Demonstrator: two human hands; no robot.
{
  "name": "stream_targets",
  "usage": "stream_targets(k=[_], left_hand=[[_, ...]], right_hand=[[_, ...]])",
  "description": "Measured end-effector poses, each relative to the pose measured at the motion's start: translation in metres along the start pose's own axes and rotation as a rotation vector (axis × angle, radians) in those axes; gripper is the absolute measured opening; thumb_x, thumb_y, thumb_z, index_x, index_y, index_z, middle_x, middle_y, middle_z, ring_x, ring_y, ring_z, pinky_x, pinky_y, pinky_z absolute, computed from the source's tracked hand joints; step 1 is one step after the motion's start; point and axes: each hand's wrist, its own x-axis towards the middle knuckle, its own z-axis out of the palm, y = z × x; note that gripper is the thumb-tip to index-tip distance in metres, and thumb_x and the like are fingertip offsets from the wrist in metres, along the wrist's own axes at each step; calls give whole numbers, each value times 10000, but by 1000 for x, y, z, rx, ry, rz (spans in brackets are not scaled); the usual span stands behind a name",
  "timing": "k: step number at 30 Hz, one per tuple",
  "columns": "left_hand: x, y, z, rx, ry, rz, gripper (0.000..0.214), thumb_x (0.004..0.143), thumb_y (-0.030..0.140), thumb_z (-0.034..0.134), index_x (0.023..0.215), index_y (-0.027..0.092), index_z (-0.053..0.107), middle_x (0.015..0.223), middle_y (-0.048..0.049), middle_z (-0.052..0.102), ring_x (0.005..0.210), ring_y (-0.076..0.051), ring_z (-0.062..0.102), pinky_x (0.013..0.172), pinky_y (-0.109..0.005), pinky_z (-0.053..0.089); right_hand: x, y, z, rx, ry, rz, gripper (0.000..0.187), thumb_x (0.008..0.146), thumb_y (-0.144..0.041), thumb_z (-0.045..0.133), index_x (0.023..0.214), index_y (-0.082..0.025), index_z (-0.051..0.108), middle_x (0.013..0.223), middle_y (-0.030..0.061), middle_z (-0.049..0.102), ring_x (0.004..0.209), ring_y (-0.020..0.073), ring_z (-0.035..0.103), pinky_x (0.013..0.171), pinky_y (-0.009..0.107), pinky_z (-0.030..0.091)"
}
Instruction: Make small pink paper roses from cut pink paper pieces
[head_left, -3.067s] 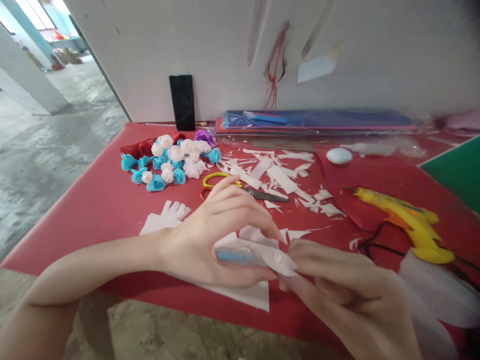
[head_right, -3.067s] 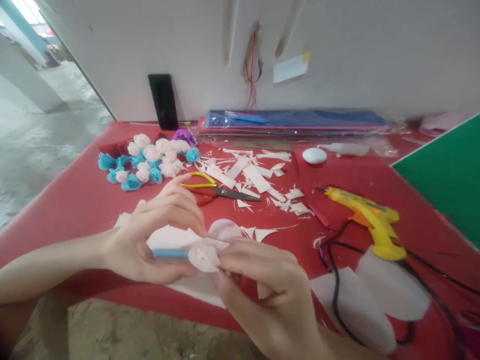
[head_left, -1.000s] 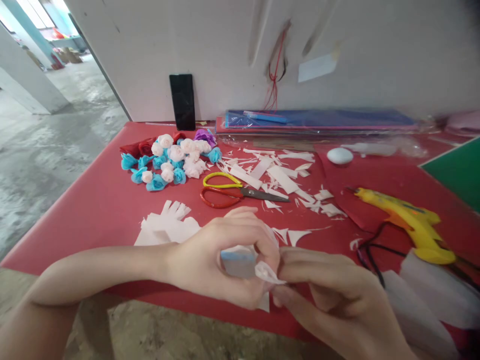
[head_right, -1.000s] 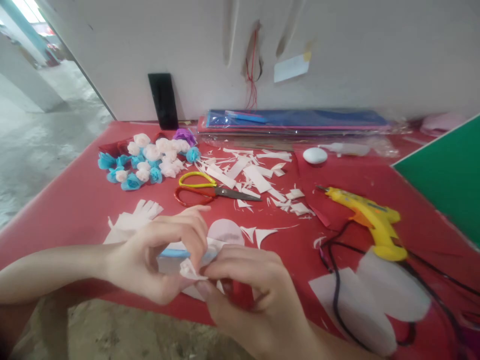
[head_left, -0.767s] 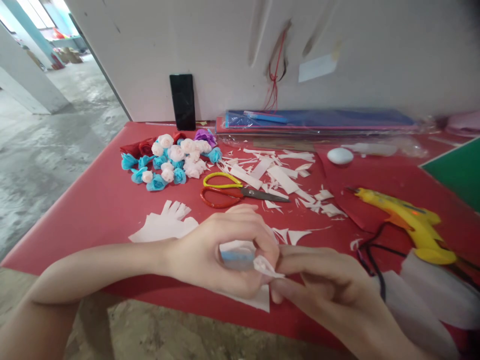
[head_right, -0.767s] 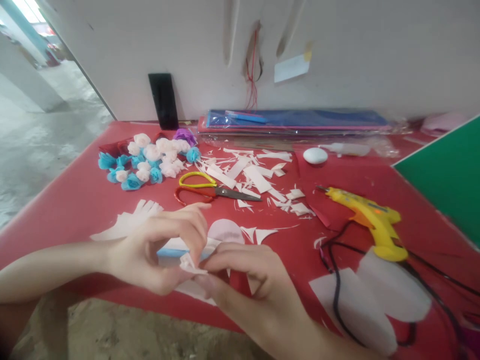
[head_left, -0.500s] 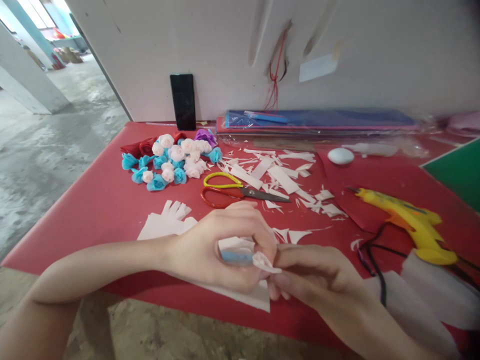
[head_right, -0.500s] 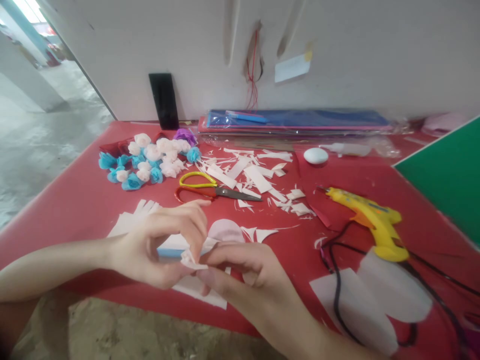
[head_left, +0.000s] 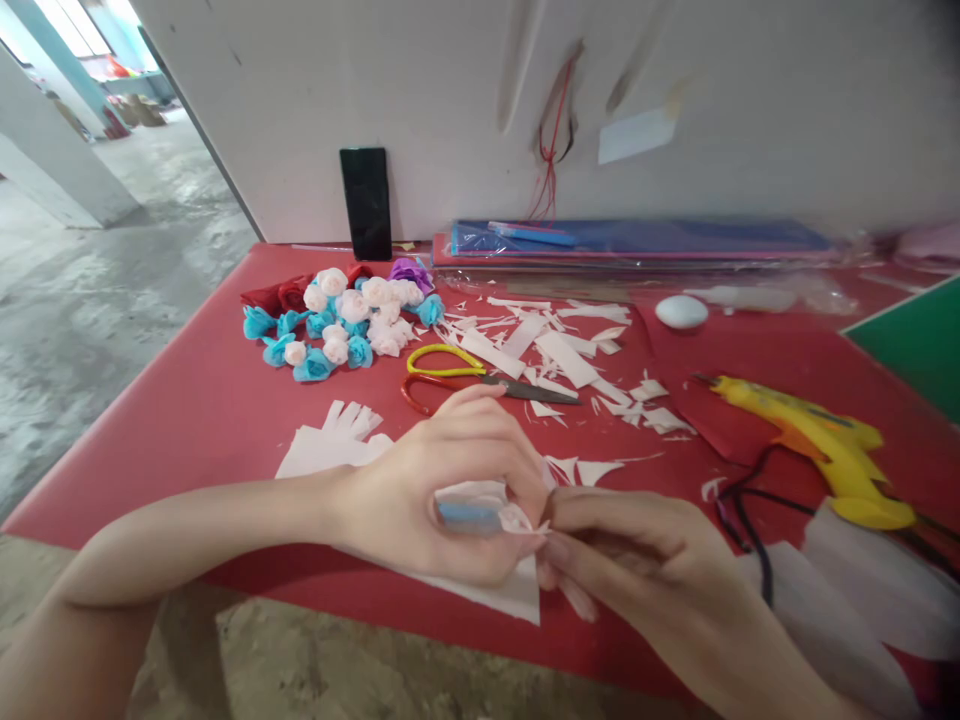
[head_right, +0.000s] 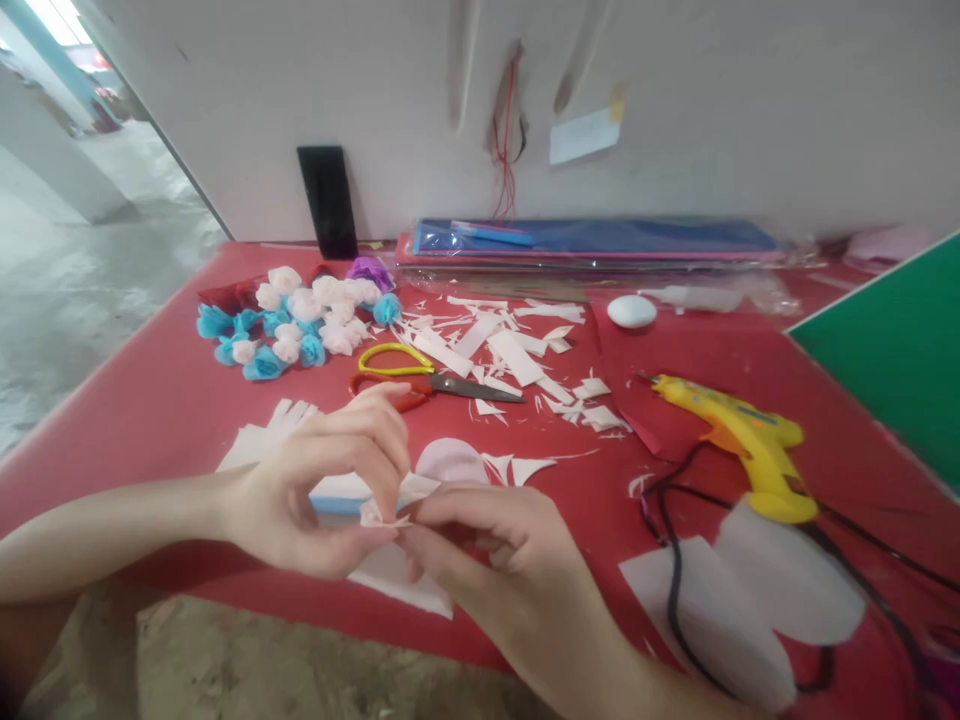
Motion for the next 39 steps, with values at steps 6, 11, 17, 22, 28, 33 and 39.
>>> stream_targets(k=[6,11,17,22,28,33,39], left_hand=[[-3,1,3,44,31,1,94,680,102,594,677,131,504,670,-25,615,652,-104,561,767,-312,422],[-3,2,2,66,52,23,97,679,111,605,679,141,512,654,-3,617,643,-92,563,781,-298,420],[0,-1,-1,108,30,99,72,697,157,579,675,163,512,654,-10,621,633,-105,559,710,-298,455],[-2,-4,-1,72,6,94,58,715,174,567,682,171,519,675,-16,627,643,-102,566,642,-260,476],[-2,-3,-2,59,3,76,66,697,169,600,669,153,543,671,-27,628,654,-104,579,745,-285,488],[-1,-1,-4,73,-30,72,77,684,143,611,674,157,536,677,-21,634,667,-100,585,910,-348,435],[-1,-2,-6,73,-92,58,82,700,160,605,699,165,523,700,-19,639,695,-102,583,983,-382,378]], right_hand=[[-4,-7,-1,-261,164,-242,162,706,-106,568,565,-186,576,489,-46,600,397,53,513,355,102,379],[-8,-5,3,-272,202,-258,147,704,-104,567,598,-199,602,506,-44,616,397,61,531,330,99,380],[-4,-5,0,-191,125,-171,141,723,-192,613,582,-203,624,473,-23,612,388,90,545,356,138,425],[-2,-4,0,-60,119,-59,104,689,-241,650,590,-212,643,469,-11,607,394,110,542,360,172,442],[-8,-5,0,68,97,-2,53,688,-186,635,646,-218,644,449,-31,565,398,99,524,377,165,437],[-6,-4,-1,162,41,109,95,697,-179,635,605,-199,640,449,-33,546,413,83,509,401,152,446],[-4,3,-2,361,6,244,50,680,-181,658,637,-200,675,494,-31,570,413,66,516,423,150,461]])
